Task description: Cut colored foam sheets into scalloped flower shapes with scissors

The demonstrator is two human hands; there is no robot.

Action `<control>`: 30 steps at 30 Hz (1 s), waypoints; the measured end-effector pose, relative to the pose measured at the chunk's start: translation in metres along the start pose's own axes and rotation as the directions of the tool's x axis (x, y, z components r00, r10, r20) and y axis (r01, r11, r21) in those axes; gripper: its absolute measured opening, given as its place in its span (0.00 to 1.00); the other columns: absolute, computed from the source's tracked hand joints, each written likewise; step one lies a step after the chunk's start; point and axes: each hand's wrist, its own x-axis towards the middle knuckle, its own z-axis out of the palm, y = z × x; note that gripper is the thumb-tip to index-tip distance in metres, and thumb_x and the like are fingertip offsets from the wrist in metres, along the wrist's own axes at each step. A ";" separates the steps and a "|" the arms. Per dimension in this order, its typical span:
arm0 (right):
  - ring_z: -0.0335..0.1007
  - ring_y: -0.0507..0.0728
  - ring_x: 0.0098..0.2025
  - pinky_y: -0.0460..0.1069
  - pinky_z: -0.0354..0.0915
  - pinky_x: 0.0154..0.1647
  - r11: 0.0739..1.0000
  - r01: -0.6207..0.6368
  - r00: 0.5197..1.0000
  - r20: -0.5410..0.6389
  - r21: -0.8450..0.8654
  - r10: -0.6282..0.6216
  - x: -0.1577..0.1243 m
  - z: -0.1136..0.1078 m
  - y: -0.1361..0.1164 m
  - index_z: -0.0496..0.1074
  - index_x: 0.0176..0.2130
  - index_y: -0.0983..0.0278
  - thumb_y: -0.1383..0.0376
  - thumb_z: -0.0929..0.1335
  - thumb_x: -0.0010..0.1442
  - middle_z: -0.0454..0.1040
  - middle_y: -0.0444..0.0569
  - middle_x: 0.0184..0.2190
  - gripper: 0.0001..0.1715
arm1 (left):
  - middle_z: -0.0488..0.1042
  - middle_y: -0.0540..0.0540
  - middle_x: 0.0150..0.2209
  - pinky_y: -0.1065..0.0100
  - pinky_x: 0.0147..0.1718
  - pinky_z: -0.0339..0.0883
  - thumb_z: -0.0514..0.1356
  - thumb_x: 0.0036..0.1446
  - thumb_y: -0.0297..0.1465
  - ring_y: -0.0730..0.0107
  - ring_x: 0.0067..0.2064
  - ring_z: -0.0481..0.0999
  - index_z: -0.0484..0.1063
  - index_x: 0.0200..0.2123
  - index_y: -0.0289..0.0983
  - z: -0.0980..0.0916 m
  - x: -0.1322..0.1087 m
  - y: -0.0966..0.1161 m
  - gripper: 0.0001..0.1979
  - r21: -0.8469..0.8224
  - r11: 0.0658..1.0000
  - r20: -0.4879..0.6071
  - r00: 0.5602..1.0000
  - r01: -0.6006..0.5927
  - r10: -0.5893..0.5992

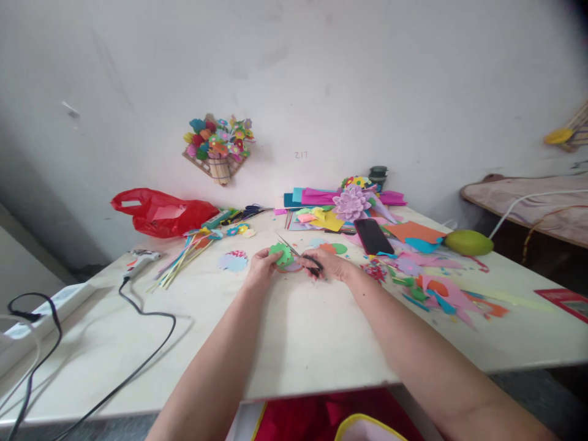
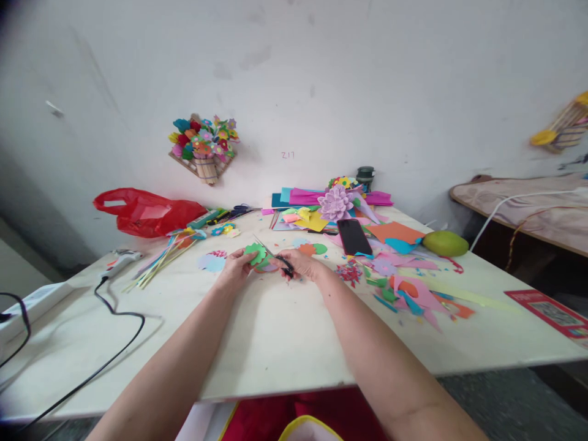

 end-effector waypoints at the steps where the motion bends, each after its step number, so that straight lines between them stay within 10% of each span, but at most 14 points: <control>1: 0.61 0.46 0.17 0.41 0.48 0.12 1.000 -0.004 1.000 0.000 0.001 0.004 0.000 0.000 -0.001 0.63 0.28 0.65 0.50 0.68 0.54 0.67 0.41 0.19 0.21 | 0.73 0.50 0.22 0.70 0.27 0.68 0.72 0.31 0.29 0.73 0.24 0.72 0.69 0.21 0.34 0.000 0.000 0.000 0.14 -0.003 1.000 0.004 1.000 -0.004 0.004; 30: 0.61 0.46 0.16 0.42 0.46 0.12 0.998 -0.015 1.000 0.008 0.061 0.014 0.003 0.002 0.005 0.64 0.30 0.65 0.52 0.65 0.55 0.67 0.41 0.19 0.18 | 0.73 0.48 0.21 0.71 0.26 0.65 0.71 0.31 0.27 0.75 0.23 0.70 0.69 0.17 0.33 0.000 0.000 -0.001 0.13 -0.043 0.999 0.000 1.000 -0.021 0.021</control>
